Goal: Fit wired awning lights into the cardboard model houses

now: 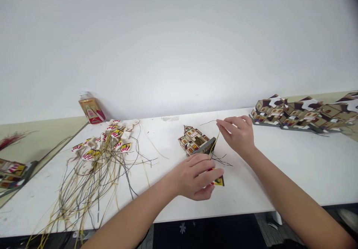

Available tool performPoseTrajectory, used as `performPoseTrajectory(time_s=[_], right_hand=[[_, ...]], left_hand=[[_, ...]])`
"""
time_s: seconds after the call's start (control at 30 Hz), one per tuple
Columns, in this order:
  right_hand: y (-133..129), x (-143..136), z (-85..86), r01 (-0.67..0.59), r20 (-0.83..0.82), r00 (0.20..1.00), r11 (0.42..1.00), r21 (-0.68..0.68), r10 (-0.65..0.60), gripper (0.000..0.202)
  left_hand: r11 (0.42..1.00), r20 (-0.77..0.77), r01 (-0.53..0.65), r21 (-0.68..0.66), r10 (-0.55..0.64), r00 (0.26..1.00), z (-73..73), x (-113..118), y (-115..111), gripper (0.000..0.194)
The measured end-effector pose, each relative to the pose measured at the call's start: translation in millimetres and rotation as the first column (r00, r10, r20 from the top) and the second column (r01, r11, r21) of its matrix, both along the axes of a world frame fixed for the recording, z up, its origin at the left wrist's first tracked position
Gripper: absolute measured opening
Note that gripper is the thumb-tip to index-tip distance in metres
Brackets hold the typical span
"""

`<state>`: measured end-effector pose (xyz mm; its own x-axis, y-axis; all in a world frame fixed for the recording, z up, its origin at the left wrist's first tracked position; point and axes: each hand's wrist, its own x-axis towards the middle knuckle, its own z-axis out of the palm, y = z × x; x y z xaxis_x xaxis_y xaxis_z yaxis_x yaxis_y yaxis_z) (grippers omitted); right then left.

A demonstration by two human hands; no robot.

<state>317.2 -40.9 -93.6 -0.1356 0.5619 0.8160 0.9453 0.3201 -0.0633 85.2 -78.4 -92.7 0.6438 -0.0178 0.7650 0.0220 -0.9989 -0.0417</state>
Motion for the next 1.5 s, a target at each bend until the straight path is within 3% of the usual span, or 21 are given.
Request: performPoseTrajectory(time_s=[0.13,0.23,0.4,0.53,0.6,0.67,0.73,0.8,0.87,0.9,0.97,1.13,1.23,1.4,1.5], right_hand=[[11.9,11.9,-4.1,0.062,-0.076,0.996,0.993,0.099,-0.054,0.018],[17.2,16.4,-8.0,0.073,-0.091,0.994,0.993,0.087,-0.065,0.019],[20.5,18.3,-14.1,0.175,-0.099,0.978,0.982,-0.076,-0.182,0.024],[23.4,25.6,-17.7,0.277,-0.111,0.942,0.922,-0.27,-0.316,0.022],[25.4,30.4,-17.6,0.224,-0.191,0.933,0.908,-0.354,-0.305,0.022],[27.0,32.5,-15.4,0.077,-0.386,0.892,0.922,-0.381,-0.234,0.022],[27.5,29.9,-10.9,-0.14,-0.665,0.736,0.933,-0.333,-0.126,0.023],[26.1,22.3,-4.8,-0.354,-0.88,0.475,0.908,-0.226,-0.034,0.027],[22.5,11.2,0.8,-0.504,-0.966,0.258,0.856,-0.115,0.022,0.031],[20.2,5.1,2.6,-0.549,-0.98,0.195,0.832,-0.076,0.04,0.031],[15.3,-6.8,3.4,-0.605,-0.987,0.147,0.795,-0.046,0.056,0.029],[6.0,-28.3,-6.7,-0.714,-0.967,0.226,0.696,-0.081,0.119,0.019],[2.3,-33.6,-10.9,-0.747,-0.91,0.354,0.651,-0.135,0.217,0.012],[-0.9,-32.6,-10.4,-0.657,-0.744,0.619,0.684,-0.317,0.251,0.012],[-1.8,-30.9,-8.5,-0.583,-0.589,0.748,0.728,-0.362,0.305,0.017]], left_hand=[[1.0,0.032,0.027,-0.007,-0.027,0.999,-0.7,2.2,-0.4,0.042],[0.999,0.018,0.039,-0.006,-0.039,0.999,-0.8,3.6,-2.7,0.041],[0.999,-0.008,0.041,0.004,-0.041,0.999,0.9,4.6,-6.0,0.04],[0.998,-0.009,0.059,-0.029,-0.06,0.998,1.4,5.4,-6.0,0.041],[0.997,-0.01,0.072,-0.039,-0.073,0.997,1.0,5.6,-5.9,0.042],[0.996,-0.012,0.078,-0.044,-0.079,0.997,0.6,5.5,-5.9,0.042],[0.996,-0.016,0.074,-0.047,-0.075,0.997,0.6,5.0,-6.0,0.042],[0.998,-0.016,0.056,-0.041,-0.057,0.998,0.9,4.2,-5.8,0.04],[0.999,-0.012,0.042,-0.023,-0.042,0.999,1.3,3.6,-5.2,0.039],[0.999,-0.013,0.036,-0.015,-0.036,0.999,1.4,3.4,-4.9,0.038],[1.0,-0.019,0.024,-0.005,-0.025,1.0,1.8,3.3,-4.6,0.036],[1.0,-0.028,0.009,0.017,-0.009,1.0,2.7,2.9,-5.3,0.033],[0.999,-0.009,-0.022,0.037,0.022,1.0,4.1,1.3,-4.7,0.033],[0.994,0.105,-0.106,0.033,0.102,0.989,6.5,-4.6,2.3,0.036],[0.986,0.212,-0.155,-0.06,0.164,0.963,5.1,-9.8,9.3,0.043]])
